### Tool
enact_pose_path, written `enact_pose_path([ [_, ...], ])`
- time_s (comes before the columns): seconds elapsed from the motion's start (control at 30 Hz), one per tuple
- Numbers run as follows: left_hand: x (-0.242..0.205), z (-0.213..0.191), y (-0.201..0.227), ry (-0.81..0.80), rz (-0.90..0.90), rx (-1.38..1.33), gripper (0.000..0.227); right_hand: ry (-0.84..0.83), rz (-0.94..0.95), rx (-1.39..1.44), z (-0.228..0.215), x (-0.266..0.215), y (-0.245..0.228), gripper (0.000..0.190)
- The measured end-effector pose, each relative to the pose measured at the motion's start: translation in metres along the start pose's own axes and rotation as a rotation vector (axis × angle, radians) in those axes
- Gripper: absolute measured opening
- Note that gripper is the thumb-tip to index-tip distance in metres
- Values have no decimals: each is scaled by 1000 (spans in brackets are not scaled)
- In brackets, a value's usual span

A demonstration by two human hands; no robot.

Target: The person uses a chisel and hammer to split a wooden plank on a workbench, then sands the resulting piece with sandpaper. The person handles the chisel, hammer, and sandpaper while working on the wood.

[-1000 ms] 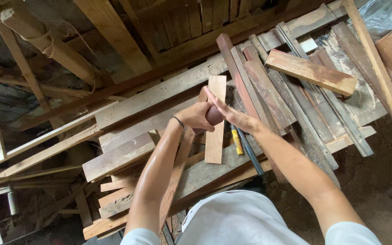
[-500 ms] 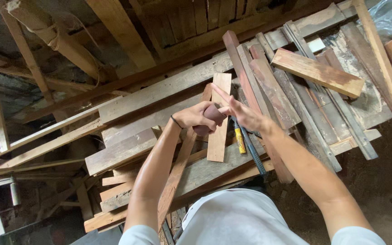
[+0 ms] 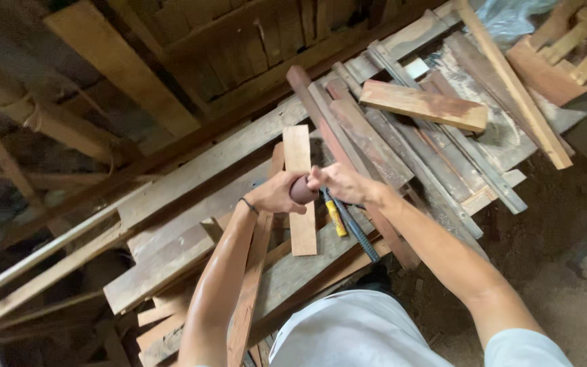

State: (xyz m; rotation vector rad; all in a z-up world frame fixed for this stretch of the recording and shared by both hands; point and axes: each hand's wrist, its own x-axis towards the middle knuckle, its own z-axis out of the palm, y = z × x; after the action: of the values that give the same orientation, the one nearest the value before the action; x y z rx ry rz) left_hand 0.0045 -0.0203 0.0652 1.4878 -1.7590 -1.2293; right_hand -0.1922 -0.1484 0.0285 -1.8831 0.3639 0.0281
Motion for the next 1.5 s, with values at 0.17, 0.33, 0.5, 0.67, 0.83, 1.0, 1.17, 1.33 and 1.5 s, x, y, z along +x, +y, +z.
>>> enact_pose_path([
  [0.17, 5, 7, -6, -84, 38, -24, 58, -80, -102, 213, 15, -8, 24, 82],
  [0.33, 14, 18, -11, -67, 42, 174, 63, -110, 137, 330, 29, -20, 25, 91],
  [0.5, 18, 32, -16, 75, 8, 278, 54, -80, 137, 428, 31, -21, 11, 103],
  [0.67, 24, 46, -20, 199, -49, 491, 70, -33, 288, 674, 33, -11, -1, 98],
  [0.83, 21, 62, -29, 202, -132, 533, 67, 43, 387, 556, 47, -9, 27, 80],
  [1.0, 19, 72, -48, 303, -186, 318, 66, 212, 88, 397, 62, 6, 67, 51],
  [1.17, 20, 85, -59, 472, -261, 88, 55, 493, 138, -61, 54, 0, 62, 40],
  [1.33, 36, 111, -76, 676, -195, -399, 83, 644, -22, 97, 72, 7, 46, 65],
  [1.5, 7, 120, -126, 624, -104, -141, 108, 585, -82, 277, 80, 12, 67, 63],
])
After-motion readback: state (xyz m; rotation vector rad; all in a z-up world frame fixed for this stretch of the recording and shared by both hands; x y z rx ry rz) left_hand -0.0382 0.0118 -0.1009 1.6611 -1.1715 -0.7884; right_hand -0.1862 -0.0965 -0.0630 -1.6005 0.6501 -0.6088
